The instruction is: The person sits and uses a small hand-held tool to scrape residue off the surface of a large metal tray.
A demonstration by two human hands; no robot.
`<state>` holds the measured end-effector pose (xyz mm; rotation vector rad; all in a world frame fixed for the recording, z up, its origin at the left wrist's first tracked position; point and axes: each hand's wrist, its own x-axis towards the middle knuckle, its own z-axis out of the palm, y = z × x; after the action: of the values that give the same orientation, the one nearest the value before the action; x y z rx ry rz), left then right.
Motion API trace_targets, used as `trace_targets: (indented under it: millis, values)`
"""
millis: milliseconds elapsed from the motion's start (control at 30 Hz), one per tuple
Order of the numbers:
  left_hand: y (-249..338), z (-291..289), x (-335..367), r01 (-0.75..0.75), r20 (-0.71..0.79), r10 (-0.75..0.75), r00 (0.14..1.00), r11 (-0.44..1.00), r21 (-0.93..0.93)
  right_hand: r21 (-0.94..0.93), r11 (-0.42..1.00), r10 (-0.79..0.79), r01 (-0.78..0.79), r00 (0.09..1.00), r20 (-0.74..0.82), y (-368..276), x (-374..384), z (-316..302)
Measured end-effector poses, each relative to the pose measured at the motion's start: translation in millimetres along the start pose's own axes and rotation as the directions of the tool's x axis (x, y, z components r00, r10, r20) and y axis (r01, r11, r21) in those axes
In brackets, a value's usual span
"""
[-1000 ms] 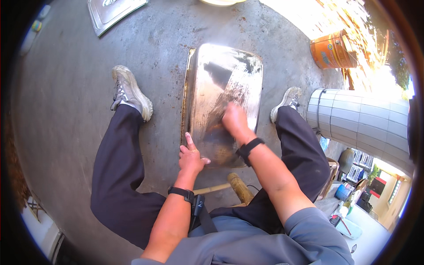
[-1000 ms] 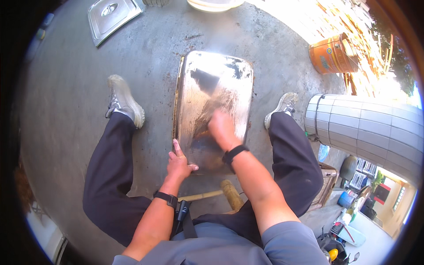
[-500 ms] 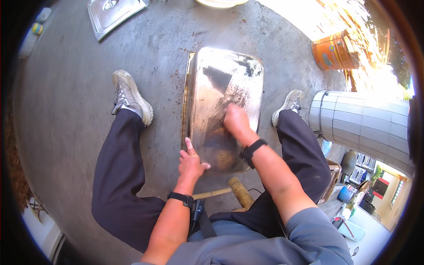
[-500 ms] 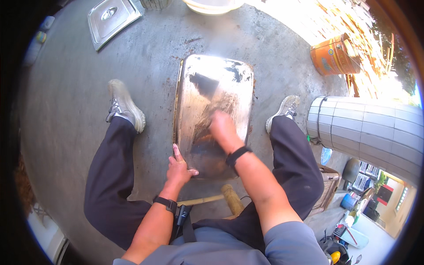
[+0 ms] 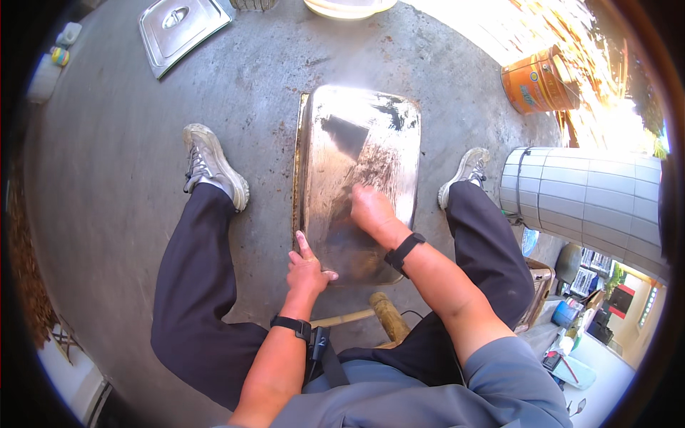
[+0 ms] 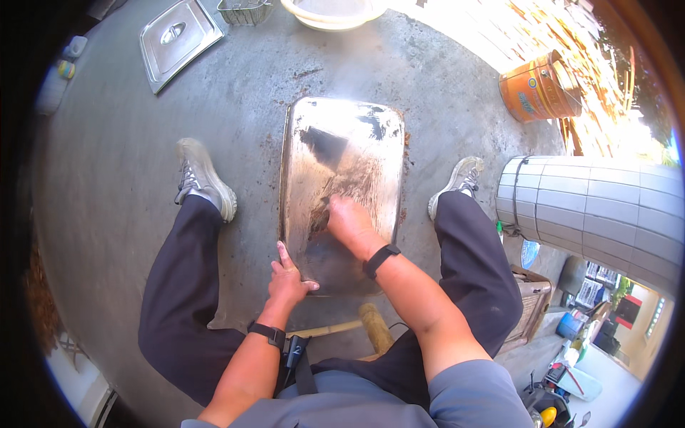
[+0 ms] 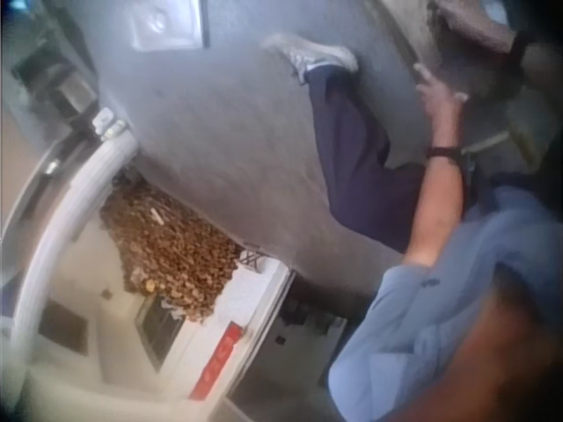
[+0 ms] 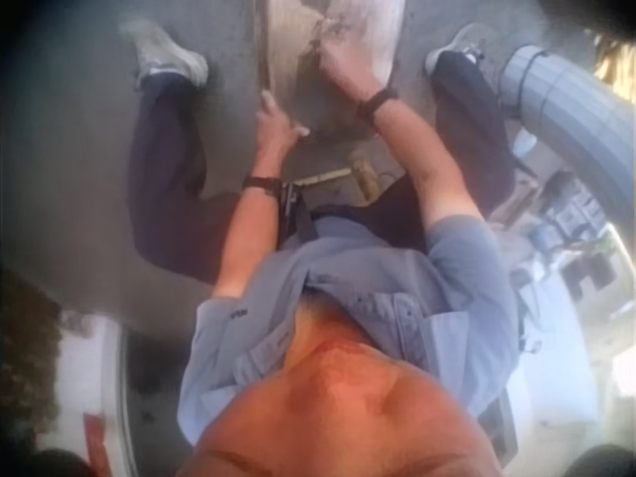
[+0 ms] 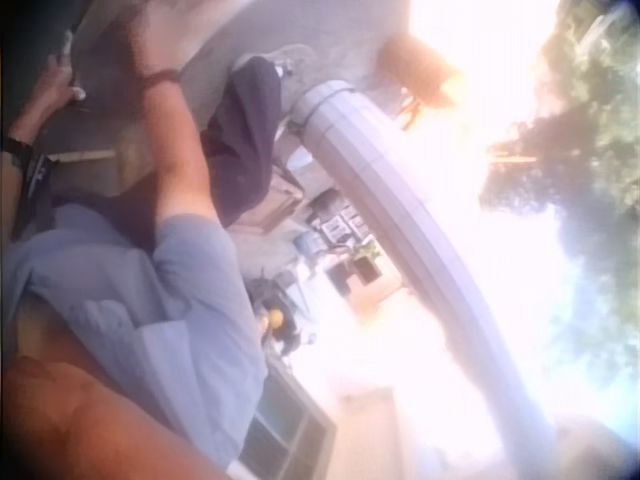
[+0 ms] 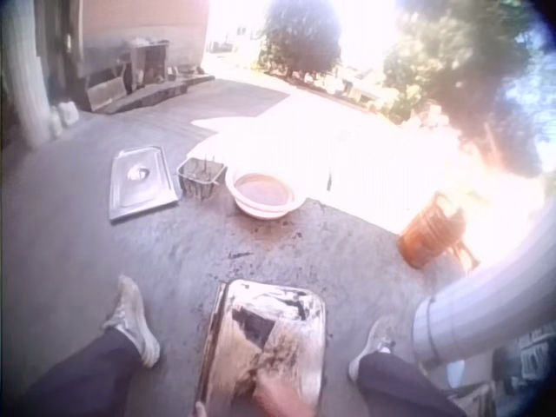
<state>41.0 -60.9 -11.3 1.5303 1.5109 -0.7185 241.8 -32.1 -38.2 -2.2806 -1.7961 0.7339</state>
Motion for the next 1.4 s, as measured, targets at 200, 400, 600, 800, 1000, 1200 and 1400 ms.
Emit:
trace_targets:
  millis: [200,400,600,800,1000,1200,1400]
  values:
    - [6.9,-6.6,-4.2,-0.007,0.02,0.008,1.0,0.999,-0.046,0.04,0.999,0.014,-0.013,0.999,-0.038,2.9,-2.4,-1.2]
    - [2.1,-0.8,-1.1,-0.035,-0.01,0.034,0.999,0.999,-0.042,0.051,0.975,0.221,-0.216,0.969,-0.11,22.0,20.9,-25.5]
    - [8.1,-0.6,0.4,-0.021,-0.001,0.021,1.0,1.0,-0.008,0.004,0.992,0.126,-0.126,0.985,-0.115,25.4,12.9,-11.1]
    - [3.0,-3.4,-1.1,-0.009,0.014,0.01,1.0,1.0,-0.021,-0.02,0.999,0.043,-0.043,0.999,-0.002,-2.9,2.8,1.3]
    - [6.7,-1.7,0.0,-0.009,0.002,0.009,1.0,0.999,-0.03,-0.004,0.994,0.109,-0.11,0.989,-0.1,15.0,12.2,-6.2]
    - [8.1,-5.0,0.9,-0.04,-0.016,0.039,0.999,0.998,-0.048,0.044,0.977,0.213,-0.21,0.972,-0.094,25.9,29.7,-27.5]
    - [10.7,-5.0,-1.2,-0.004,0.019,0.004,1.0,1.0,-0.008,-0.036,0.996,0.084,-0.085,0.996,-0.024,15.5,10.1,-3.7]
